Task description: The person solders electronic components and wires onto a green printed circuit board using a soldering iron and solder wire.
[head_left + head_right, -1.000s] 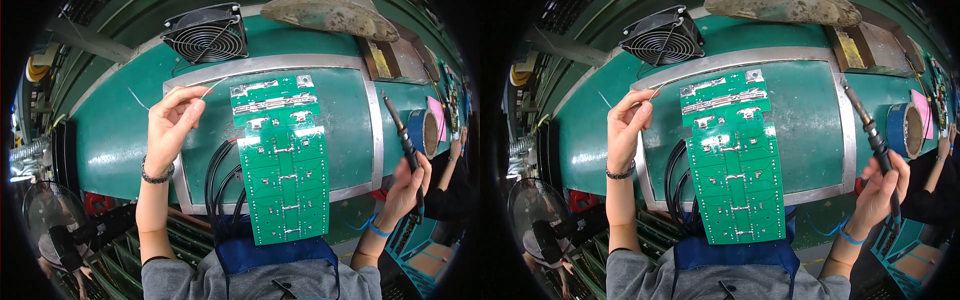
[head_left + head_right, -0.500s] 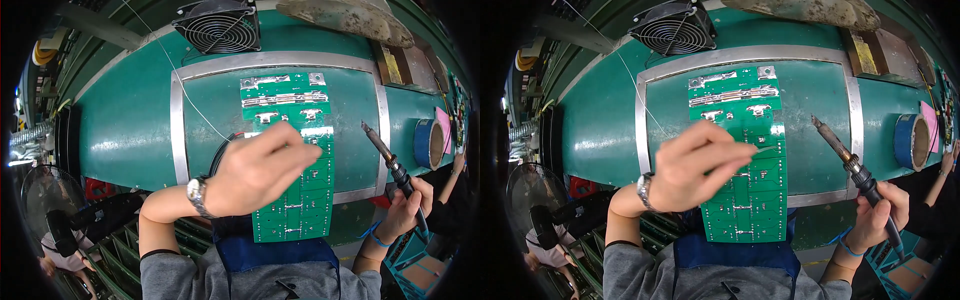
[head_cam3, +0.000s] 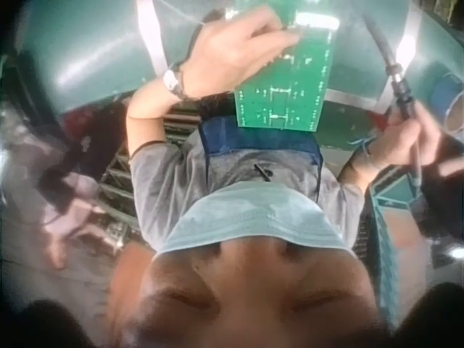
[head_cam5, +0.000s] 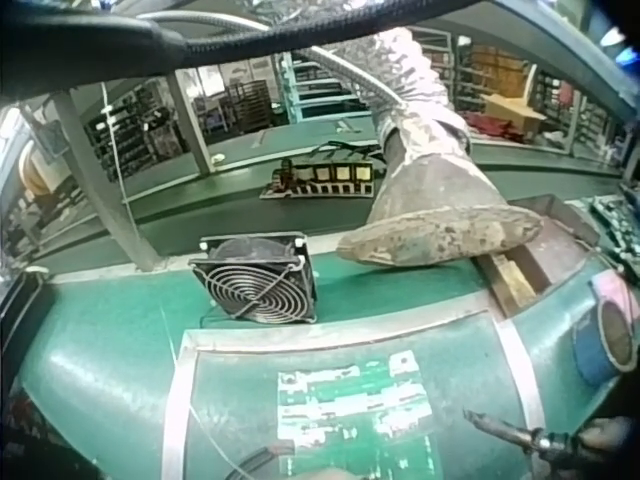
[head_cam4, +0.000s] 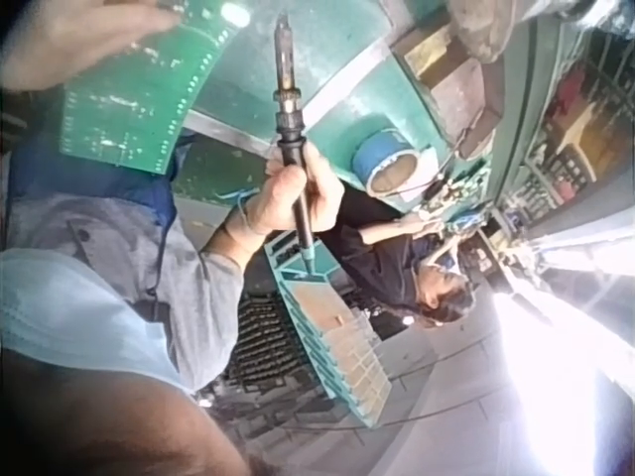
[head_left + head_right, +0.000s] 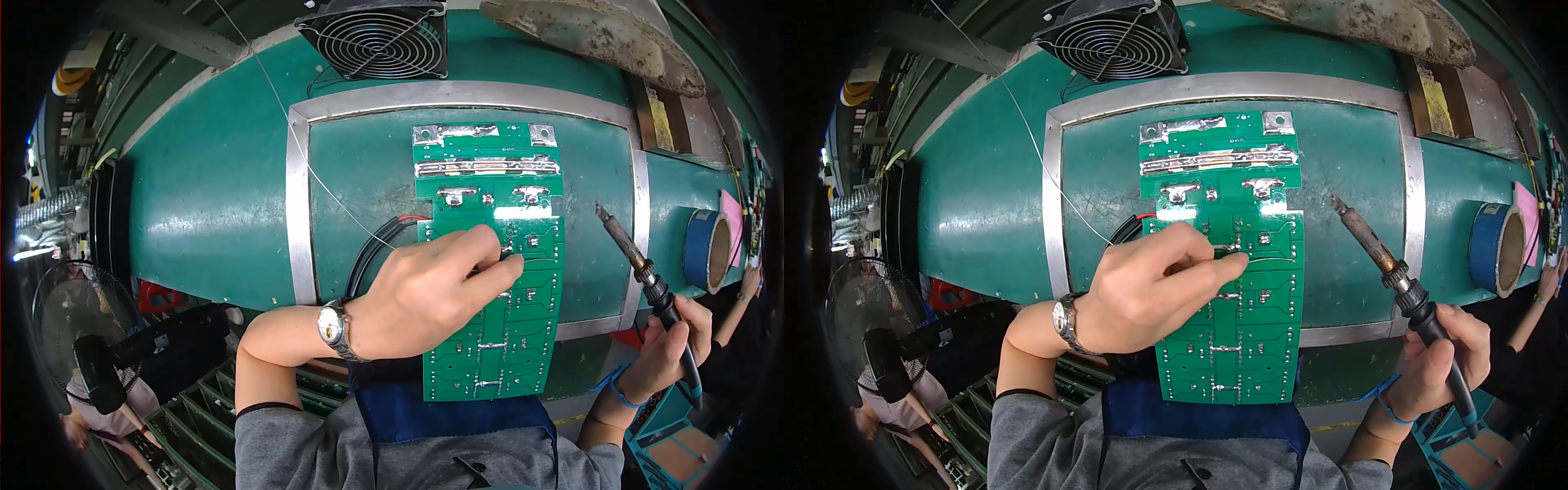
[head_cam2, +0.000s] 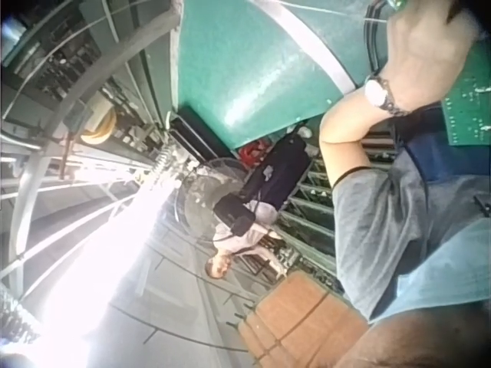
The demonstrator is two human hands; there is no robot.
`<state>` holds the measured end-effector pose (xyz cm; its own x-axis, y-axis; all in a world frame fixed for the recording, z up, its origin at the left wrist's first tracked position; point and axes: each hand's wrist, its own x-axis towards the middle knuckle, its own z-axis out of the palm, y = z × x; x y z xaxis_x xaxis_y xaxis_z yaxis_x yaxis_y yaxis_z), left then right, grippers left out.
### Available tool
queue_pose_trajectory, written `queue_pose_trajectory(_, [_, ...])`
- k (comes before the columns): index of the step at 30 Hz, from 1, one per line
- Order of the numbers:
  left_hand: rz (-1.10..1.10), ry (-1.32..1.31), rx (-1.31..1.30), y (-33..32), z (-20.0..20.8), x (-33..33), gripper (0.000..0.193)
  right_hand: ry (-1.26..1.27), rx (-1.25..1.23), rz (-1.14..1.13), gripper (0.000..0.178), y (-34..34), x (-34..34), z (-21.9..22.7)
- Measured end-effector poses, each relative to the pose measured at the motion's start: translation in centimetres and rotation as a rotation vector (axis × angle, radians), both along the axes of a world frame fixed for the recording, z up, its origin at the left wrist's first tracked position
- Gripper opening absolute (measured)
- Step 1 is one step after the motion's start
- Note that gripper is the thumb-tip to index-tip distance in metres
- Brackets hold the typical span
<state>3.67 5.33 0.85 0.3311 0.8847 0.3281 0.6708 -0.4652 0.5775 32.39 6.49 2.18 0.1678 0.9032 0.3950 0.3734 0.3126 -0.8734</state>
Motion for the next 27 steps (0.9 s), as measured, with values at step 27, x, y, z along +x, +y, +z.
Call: queue_pose_trajectory(27, [0.045, 0.126, 0.219, 1.2, -0.3, 0.2, 0.036, -0.274, 0.047, 0.391, 0.025, 4.7, -0.1, 1.8])
